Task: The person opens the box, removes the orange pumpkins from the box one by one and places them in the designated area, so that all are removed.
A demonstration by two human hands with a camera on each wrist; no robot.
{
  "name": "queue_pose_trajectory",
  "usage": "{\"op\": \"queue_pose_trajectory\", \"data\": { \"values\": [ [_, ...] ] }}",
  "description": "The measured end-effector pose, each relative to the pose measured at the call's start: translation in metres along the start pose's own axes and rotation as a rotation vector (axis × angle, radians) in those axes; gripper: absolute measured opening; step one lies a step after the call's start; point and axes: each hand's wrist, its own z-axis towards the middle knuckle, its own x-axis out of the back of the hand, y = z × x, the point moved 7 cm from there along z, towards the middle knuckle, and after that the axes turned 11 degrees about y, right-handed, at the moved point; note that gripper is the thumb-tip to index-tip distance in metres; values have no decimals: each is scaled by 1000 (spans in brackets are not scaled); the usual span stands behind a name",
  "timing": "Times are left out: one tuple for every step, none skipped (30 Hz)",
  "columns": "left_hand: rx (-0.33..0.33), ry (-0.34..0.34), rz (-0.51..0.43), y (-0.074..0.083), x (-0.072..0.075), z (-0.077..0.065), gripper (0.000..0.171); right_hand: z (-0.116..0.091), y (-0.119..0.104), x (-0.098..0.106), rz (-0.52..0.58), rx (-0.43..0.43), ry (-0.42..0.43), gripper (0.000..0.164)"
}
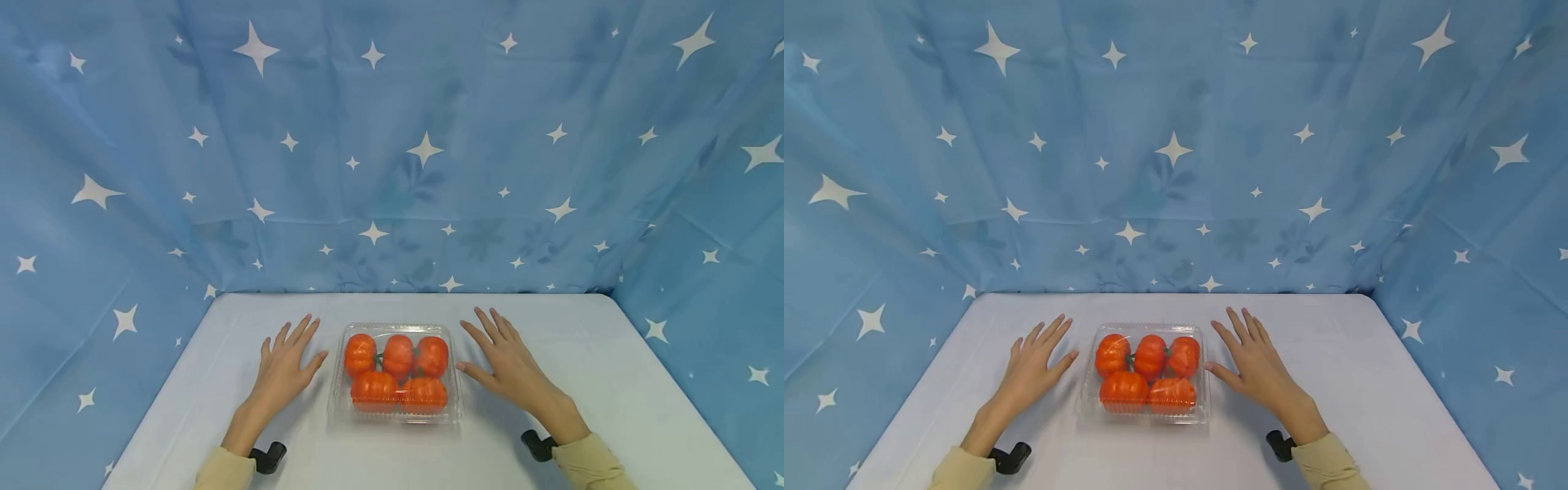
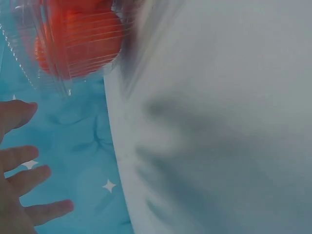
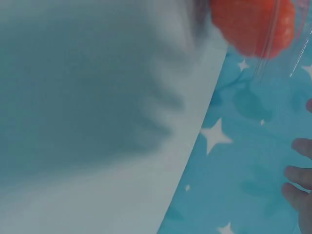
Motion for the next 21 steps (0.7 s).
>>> {"op": "queue_pose_trajectory", "data": {
  "values": [
    [17, -7, -15, 0, -1, -2, 63, 1, -3, -1, 20, -1, -1, 73],
    [34, -14, -31, -1, -2, -3, 62, 2, -6, -2, 41, -6, -4, 72],
    [52, -19, -52, -1, -3, -5, 60, 3, -9, -3, 60, -5, -5, 71],
    [70, -25, -77, -1, -4, -7, 59, 4, -13, -5, 75, -3, -10, 70],
    [93, -32, -105, -2, -6, -9, 58, 5, -16, -7, 92, -1, -17, 69],
    [114, -40, -133, -3, -7, -11, 57, 7, -20, -9, 104, 6, -25, 68],
    [135, -49, -159, -3, -9, -13, 56, 8, -24, -11, 110, 12, -35, 67],
    [154, -58, -185, -4, -11, -15, 55, 10, -27, -13, 116, 16, -44, 66],
    [170, -65, -211, -4, -12, -16, 54, 11, -31, -16, 122, 21, -53, 64],
    [182, -71, -230, -4, -14, -17, 53, 12, -35, -18, 129, 21, -62, 63],
    [192, -76, -247, -3, -16, -18, 52, 13, -38, -19, 140, 25, -68, 61],
    [197, -77, -261, -3, -17, -18, 51, 15, -42, -21, 147, 25, -75, 61],
    [202, -77, -270, -2, -18, -19, 50, 16, -45, -23, 156, 28, -84, 60],
    [205, -75, -279, -1, -19, -19, 49, 17, -49, -24, 165, 31, -92, 59],
    [207, -71, -284, -1, -19, -19, 48, 18, -52, -26, 177, 33, -102, 59],
    [212, -67, -290, 0, -20, -20, 46, 18, -55, -27, 182, 39, -111, 59],
    [217, -63, -302, 0, -20, -20, 45, 19, -59, -28, 188, 46, -122, 59],
    [225, -62, -317, 0, -20, -21, 43, 20, -62, -30, 194, 48, -135, 60],
    [246, -68, -337, 0, -21, -23, 42, 21, -64, -31, 199, 50, -149, 60],
    [276, -81, -377, 0, -22, -24, 40, 21, -67, -32, 204, 46, -163, 60],
    [316, -96, -426, -1, -24, -25, 38, 21, -69, -34, 210, 42, -179, 60]
  ]
}}
